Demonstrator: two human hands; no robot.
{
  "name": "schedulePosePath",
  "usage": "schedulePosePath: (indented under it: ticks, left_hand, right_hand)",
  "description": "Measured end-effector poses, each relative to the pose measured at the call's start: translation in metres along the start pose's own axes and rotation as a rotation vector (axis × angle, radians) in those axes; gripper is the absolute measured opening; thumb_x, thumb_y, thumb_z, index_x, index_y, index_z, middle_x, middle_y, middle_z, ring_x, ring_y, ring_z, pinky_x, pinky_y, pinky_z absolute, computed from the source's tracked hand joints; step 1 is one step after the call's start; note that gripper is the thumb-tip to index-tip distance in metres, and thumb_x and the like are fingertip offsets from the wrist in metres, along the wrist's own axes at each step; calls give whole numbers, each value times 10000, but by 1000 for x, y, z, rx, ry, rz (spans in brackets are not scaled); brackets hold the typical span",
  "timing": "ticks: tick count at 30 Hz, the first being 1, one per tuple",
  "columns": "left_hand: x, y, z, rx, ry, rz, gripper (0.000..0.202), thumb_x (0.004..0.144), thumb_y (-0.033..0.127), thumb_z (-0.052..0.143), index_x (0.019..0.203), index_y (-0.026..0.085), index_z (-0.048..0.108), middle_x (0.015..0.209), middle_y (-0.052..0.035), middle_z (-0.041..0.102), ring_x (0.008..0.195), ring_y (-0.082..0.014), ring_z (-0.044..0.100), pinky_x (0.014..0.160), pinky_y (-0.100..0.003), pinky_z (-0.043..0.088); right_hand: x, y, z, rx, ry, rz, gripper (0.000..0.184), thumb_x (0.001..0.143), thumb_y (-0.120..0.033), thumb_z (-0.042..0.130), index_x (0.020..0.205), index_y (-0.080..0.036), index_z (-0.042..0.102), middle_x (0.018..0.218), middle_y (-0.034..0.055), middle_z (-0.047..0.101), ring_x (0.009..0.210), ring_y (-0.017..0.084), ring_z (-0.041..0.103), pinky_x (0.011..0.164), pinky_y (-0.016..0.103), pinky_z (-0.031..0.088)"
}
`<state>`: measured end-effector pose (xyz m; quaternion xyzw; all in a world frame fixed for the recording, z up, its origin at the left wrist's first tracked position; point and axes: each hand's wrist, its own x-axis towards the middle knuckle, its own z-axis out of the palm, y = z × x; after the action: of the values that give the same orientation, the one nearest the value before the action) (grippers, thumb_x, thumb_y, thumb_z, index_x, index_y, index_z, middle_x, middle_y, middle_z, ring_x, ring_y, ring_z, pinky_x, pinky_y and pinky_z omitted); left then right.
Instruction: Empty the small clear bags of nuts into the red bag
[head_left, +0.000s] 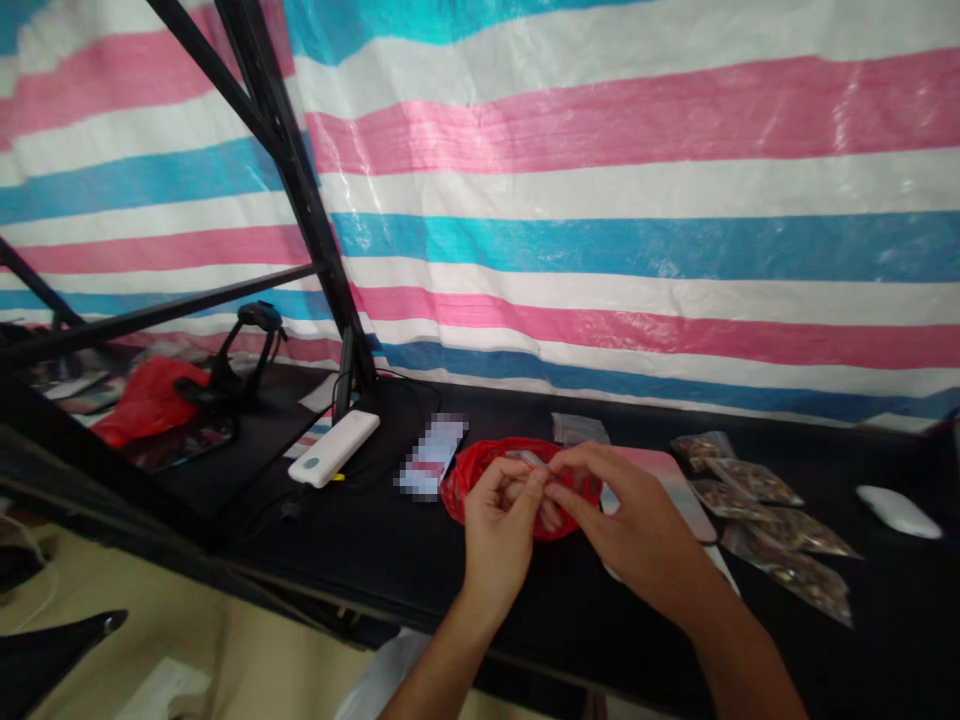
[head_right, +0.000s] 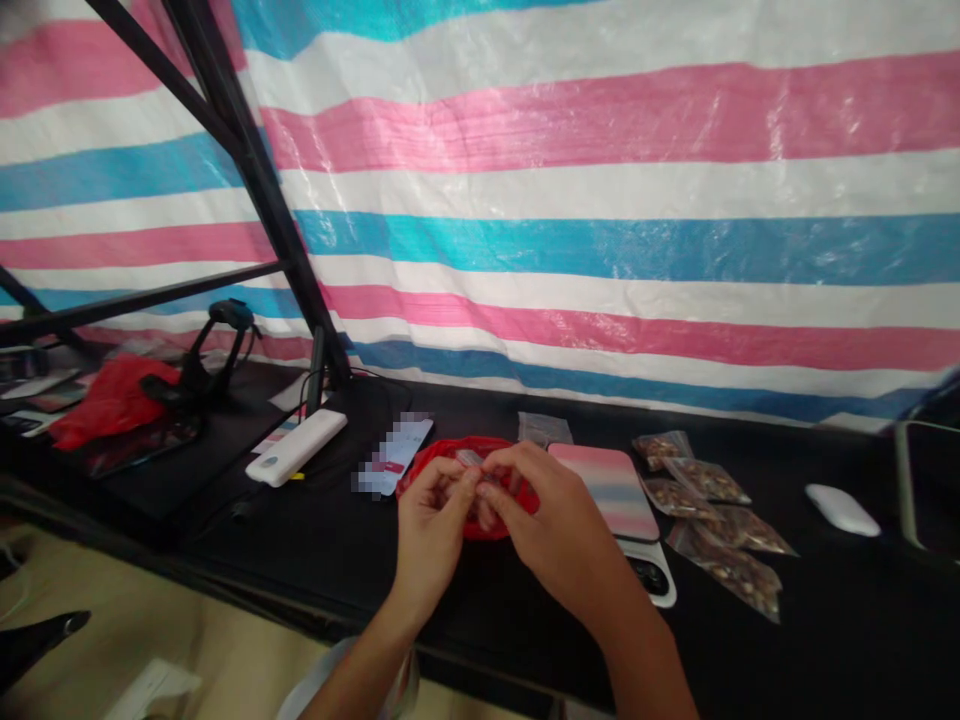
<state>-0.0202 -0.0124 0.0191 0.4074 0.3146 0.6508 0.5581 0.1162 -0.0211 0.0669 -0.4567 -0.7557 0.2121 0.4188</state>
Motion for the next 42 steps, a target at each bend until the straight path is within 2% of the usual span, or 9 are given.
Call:
schedulePosePath:
  ticks: [3,6,14,18,24,29,34,42]
  left_hand:
    - [3,0,-6,38,7,-24,387,755,483,825,742,168,602,507,28,640,432,-99,576,476,-197,465]
    - [6,1,-14,84,20,-25,357,748,452,830,724,163,620,504,28,632,444,-90,566,482,-186,451]
    - [9,3,-30,189,-29,-20,245,791,374,791,759,169,662,524,25,641,456,-96,565,475,-189,426]
    - [11,6,-31,135,-35,-65,292,749,411,828,770,159,683,558,16,652,502,-102,581,517,-204,464]
    - [16,4,-32,111,-85,-139,405,659,489,886,788,148,710,664,-19,704,586,-125,624,595,-247,524]
    - [18,6,-33,151,-93,-132,395,681,493,873,805,150,720,688,-17,705,611,-127,625,623,-251,525]
    - [17,9,-30,151,-118,-93,383,714,500,849,803,155,709,647,0,678,623,-128,622,655,-255,530]
    - [15,7,-27,172,-120,-80,343,757,465,827,869,163,711,706,-7,695,670,-132,647,679,-248,541]
  right_hand:
    - [3,2,7,29,-39,77,115,884,-173,632,880,-236,728,875,10,741,793,164,680,749,277,520]
    - [6,5,11,66,-83,122,149,911,-221,602,911,-232,751,906,28,772,828,176,717,775,282,542]
    - [6,-1,18,134,-120,149,172,919,-260,582,931,-214,747,902,42,784,811,180,737,757,277,573]
    - [6,1,20,222,-148,170,126,900,-244,607,918,-221,730,881,26,781,820,184,745,764,279,588]
    - [5,9,21,198,-117,202,149,923,-274,589,912,-217,726,890,49,784,804,206,753,760,322,599]
    - [5,11,23,182,-101,191,125,896,-260,626,944,-218,734,904,48,780,834,208,750,786,329,598]
    - [6,10,22,211,-117,172,168,942,-281,576,945,-216,732,897,44,777,816,196,745,788,323,588]
    - [5,18,24,141,-56,143,121,926,-256,593,922,-215,707,908,46,761,819,194,726,787,320,578]
